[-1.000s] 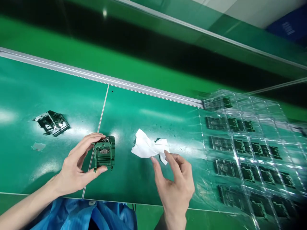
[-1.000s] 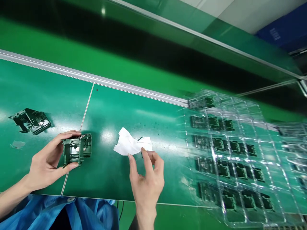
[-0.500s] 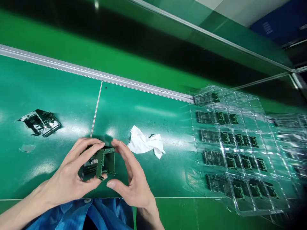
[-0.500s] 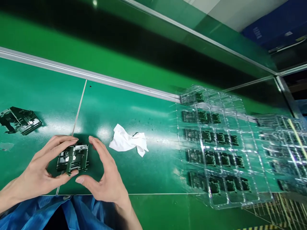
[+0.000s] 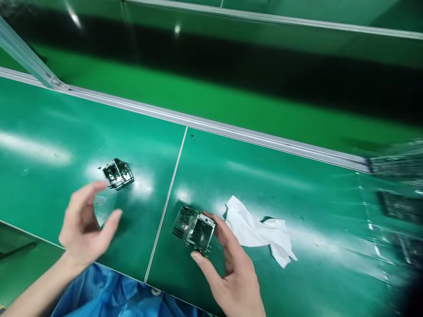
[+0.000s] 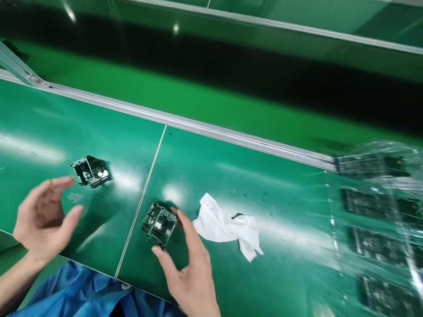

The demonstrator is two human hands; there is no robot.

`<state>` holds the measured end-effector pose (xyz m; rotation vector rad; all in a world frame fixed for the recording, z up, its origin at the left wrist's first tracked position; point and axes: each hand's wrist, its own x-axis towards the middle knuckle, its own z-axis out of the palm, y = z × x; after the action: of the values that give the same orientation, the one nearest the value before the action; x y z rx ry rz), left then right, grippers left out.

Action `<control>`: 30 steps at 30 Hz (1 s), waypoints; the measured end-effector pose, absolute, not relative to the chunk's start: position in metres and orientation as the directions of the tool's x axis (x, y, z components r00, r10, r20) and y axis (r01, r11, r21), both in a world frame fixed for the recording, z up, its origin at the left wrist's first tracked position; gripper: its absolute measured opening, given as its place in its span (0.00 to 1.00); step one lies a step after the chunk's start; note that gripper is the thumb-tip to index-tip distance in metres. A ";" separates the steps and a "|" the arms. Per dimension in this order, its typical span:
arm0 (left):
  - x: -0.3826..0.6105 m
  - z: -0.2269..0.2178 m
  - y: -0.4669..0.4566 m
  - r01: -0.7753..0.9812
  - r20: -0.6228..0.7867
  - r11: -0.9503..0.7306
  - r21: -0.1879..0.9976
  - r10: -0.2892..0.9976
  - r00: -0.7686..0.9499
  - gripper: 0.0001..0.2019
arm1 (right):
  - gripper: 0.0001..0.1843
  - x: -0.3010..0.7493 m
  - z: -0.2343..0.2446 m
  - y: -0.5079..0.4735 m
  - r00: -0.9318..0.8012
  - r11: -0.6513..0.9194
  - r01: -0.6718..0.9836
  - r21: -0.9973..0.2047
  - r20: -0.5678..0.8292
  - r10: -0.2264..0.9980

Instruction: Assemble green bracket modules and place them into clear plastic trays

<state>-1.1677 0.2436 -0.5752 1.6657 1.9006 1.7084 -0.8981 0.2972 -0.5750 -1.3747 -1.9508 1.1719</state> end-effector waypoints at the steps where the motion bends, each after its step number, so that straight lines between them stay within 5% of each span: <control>1: -1.181 -0.579 0.246 0.644 0.529 -0.127 0.754 0.699 -0.482 0.39 | 0.31 -0.900 -0.575 0.300 -0.381 0.125 0.531 -0.838 -0.104 0.919; 5: -1.217 -0.591 0.262 0.523 0.090 0.259 0.812 0.830 -0.551 0.41 | 0.31 -0.910 -0.570 0.309 -0.396 0.132 0.550 -0.825 -0.118 0.911; 7: -1.216 -0.591 0.267 0.468 -0.027 0.311 0.827 0.854 -0.519 0.36 | 0.30 -0.915 -0.566 0.311 -0.385 0.114 0.547 -0.830 -0.128 0.914; 11: -1.183 -0.578 0.265 0.453 -0.031 0.165 0.876 0.957 -0.288 0.31 | 0.31 -0.919 -0.553 0.314 -0.442 0.195 0.554 -0.809 -0.087 0.893; 19: -1.141 -0.553 0.260 0.706 0.165 -0.196 0.680 0.980 0.113 0.31 | 0.32 -0.915 -0.539 0.316 -0.593 0.297 0.553 -0.779 -0.117 0.797; 25: -1.145 -0.554 0.258 0.670 0.086 -0.155 0.726 0.987 0.135 0.32 | 0.35 -0.910 -0.547 0.310 -0.590 0.238 0.462 -0.855 -0.096 0.802; 30: -1.147 -0.546 0.256 0.574 -0.112 0.012 0.818 0.984 0.139 0.30 | 0.36 -0.911 -0.547 0.306 -0.578 0.241 0.381 -0.892 -0.027 0.815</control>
<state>-1.1473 0.2559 -0.5463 1.6574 1.5278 0.6807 -0.9106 0.3064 -0.5473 -1.0923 -2.0721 1.2948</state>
